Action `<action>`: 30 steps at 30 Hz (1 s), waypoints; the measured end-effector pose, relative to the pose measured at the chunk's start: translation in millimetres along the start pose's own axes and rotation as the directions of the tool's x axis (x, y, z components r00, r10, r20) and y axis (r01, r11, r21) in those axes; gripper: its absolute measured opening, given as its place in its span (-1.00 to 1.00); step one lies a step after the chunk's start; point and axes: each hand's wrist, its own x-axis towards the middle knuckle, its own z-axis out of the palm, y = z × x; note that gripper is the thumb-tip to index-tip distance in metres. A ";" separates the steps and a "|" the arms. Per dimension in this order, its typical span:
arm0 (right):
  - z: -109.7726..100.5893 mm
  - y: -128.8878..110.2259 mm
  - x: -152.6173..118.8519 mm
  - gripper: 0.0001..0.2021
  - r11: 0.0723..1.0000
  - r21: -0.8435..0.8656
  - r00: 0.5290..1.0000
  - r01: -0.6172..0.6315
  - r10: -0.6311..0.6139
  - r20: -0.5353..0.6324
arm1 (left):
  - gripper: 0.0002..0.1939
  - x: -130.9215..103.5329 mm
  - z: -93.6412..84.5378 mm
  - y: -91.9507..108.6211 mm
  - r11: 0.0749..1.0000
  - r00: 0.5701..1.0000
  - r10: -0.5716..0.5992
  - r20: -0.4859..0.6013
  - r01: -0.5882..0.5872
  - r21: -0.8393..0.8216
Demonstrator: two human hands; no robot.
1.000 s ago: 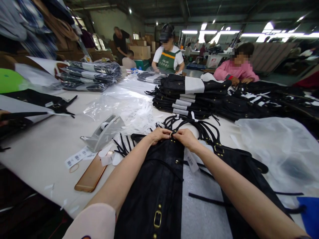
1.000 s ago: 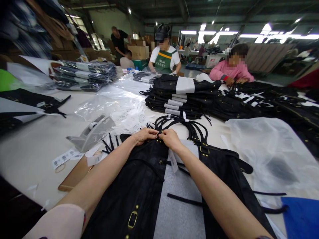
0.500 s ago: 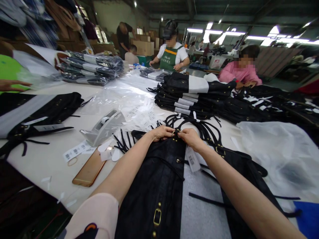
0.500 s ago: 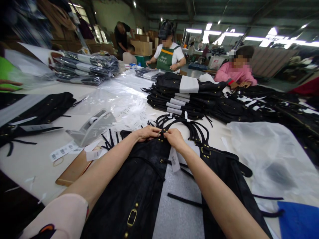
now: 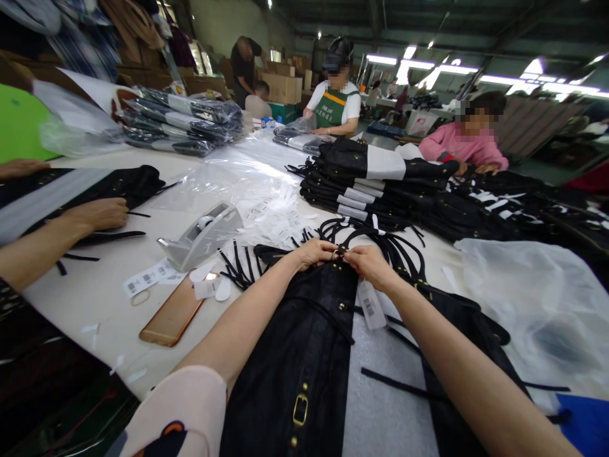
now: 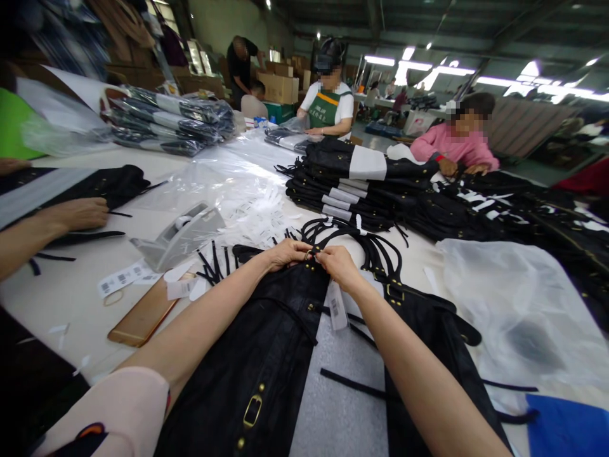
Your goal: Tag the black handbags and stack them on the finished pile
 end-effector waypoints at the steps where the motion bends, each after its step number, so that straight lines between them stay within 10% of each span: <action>1: -1.8 0.4 -0.6 -0.87 1.000 0.001 1.000 0.004 -0.004 0.015 | -0.53 -0.4 -0.5 1.4 1.000 0.999 -0.008 0.037 0.008 -0.004; 6: -7.6 -0.8 -2.4 -0.88 0.987 0.122 0.987 -0.102 0.085 0.138 | -0.52 -0.4 -3.9 6.3 0.999 0.988 -0.031 0.151 0.030 0.011; 12: 2.2 -1.0 -1.3 -0.85 0.994 0.077 0.997 -0.077 0.076 0.016 | -0.71 3.0 -5.2 1.4 0.998 0.988 -0.047 0.146 0.040 0.045; 23: 3.6 -0.7 3.9 -0.93 0.984 -0.177 1.000 0.014 -0.017 -0.015 | -0.93 -14.9 -8.1 22.9 0.881 0.942 0.117 -0.315 0.047 0.470; 30: 23.0 -15.8 13.8 -0.79 0.641 -0.695 0.913 0.327 -0.404 0.057 | -0.90 -27.1 -15.4 38.8 0.794 0.927 0.215 -0.307 0.018 0.608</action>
